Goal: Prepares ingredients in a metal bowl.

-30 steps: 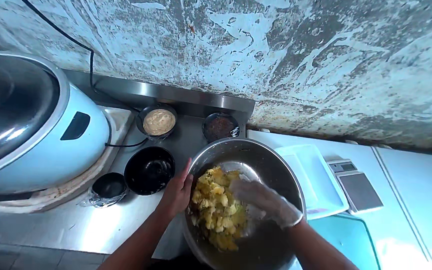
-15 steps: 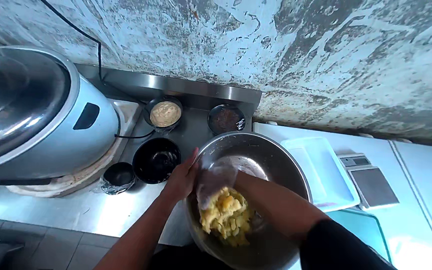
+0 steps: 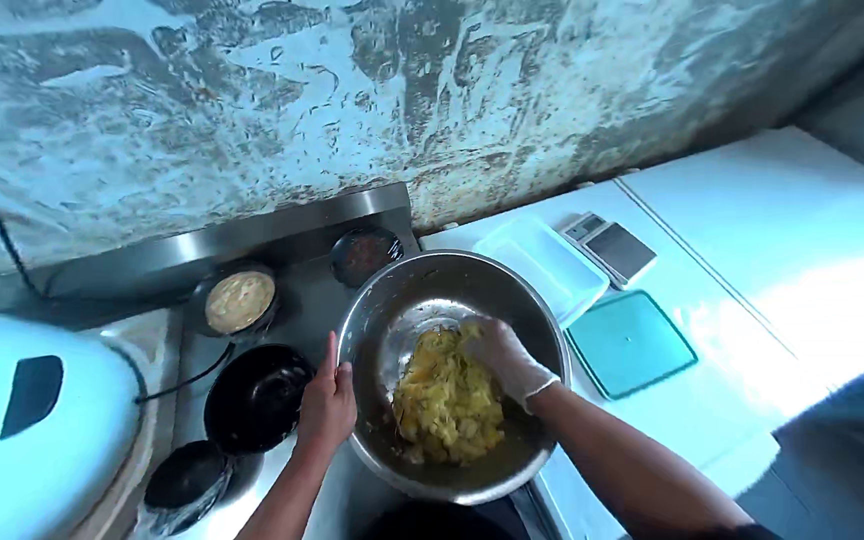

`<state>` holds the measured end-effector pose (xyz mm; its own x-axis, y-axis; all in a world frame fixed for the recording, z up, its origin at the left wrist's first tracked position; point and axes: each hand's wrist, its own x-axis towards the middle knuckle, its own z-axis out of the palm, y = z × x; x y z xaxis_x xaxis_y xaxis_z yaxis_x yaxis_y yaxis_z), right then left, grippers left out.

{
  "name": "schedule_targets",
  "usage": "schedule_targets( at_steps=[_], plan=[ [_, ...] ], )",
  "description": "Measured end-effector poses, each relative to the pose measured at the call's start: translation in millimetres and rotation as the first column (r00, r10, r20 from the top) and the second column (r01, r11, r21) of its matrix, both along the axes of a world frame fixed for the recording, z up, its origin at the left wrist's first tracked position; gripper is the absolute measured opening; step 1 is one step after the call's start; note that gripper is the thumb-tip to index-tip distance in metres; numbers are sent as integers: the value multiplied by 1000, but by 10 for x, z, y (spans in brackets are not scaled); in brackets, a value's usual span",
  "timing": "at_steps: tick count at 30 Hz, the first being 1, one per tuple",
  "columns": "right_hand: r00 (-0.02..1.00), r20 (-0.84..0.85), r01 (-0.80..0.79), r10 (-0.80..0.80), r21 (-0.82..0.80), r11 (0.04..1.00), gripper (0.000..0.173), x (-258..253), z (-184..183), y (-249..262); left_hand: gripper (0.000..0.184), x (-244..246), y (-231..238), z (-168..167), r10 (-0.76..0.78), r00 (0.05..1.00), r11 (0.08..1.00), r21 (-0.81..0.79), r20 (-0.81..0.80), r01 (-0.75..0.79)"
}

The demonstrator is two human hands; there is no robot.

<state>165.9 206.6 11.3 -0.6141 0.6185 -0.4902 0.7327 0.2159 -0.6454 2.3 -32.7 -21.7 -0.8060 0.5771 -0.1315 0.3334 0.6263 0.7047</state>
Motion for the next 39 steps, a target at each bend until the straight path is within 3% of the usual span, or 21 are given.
schedule_targets(
  at_steps=[2,5,9,11,15,17,18,20,21,22,25,27,30,32,34,36,37,39],
  plan=[
    [989,-116,79,-90,-93,992,47,14,142,-98,57,54,-93,35,-25,1000,999,-32,3,25],
    [997,-42,-61,60,-24,998,60,-43,195,-253,58,162,-245,41,-44,999,999,-6,1,44],
    [988,122,-113,90,202,973,36,-130,223,-550,57,341,-519,-29,-27,1000,993,114,3,27],
    [983,175,-89,49,225,970,35,-152,269,-681,57,391,-641,-78,-32,999,985,169,17,28],
    [984,121,-116,127,-98,988,52,-96,469,-816,57,347,-701,-14,-51,993,991,132,108,37],
    [997,59,63,-53,-171,983,39,97,402,-785,57,326,-711,-28,-58,995,991,129,79,47],
    [982,73,180,-172,-125,976,35,235,270,-734,56,325,-714,-32,-63,996,991,125,65,55],
    [917,215,341,-336,13,940,46,496,29,-686,56,325,-702,-34,-66,997,991,118,40,61],
    [878,280,403,-389,5,915,52,612,-64,-745,56,330,-694,-38,-62,998,991,123,30,57],
    [848,302,478,-436,-81,874,59,708,-148,-867,55,339,-686,-44,-56,998,990,129,18,53],
    [747,288,662,-599,-400,634,75,757,-322,-1308,55,358,-661,-24,-42,999,994,100,-9,42],
    [636,320,714,-702,-589,379,73,664,-420,-1439,54,370,-661,-5,-51,999,996,69,-17,52],
    [579,282,606,-765,-776,173,72,423,-489,-1472,55,316,-651,3,-63,997,997,44,-33,64],
    [515,167,507,-841,-850,141,66,255,-456,-1480,55,304,-655,4,-73,997,997,29,-31,74],
    [466,22,503,-884,-829,245,56,32,-337,-1442,55,316,-663,-25,-61,996,997,38,-67,64],
    [497,-169,539,-851,-709,456,44,-138,-244,-1403,55,335,-673,-57,-47,994,997,63,-101,53],
    [575,-284,535,-767,-579,615,45,-201,-233,-1391,55,342,-668,-68,-39,993,996,77,-112,48],
    [847,-316,392,-428,-172,904,75,-296,-274,-1365,55,350,-662,-85,-32,992,995,88,-122,43]
  ],
)
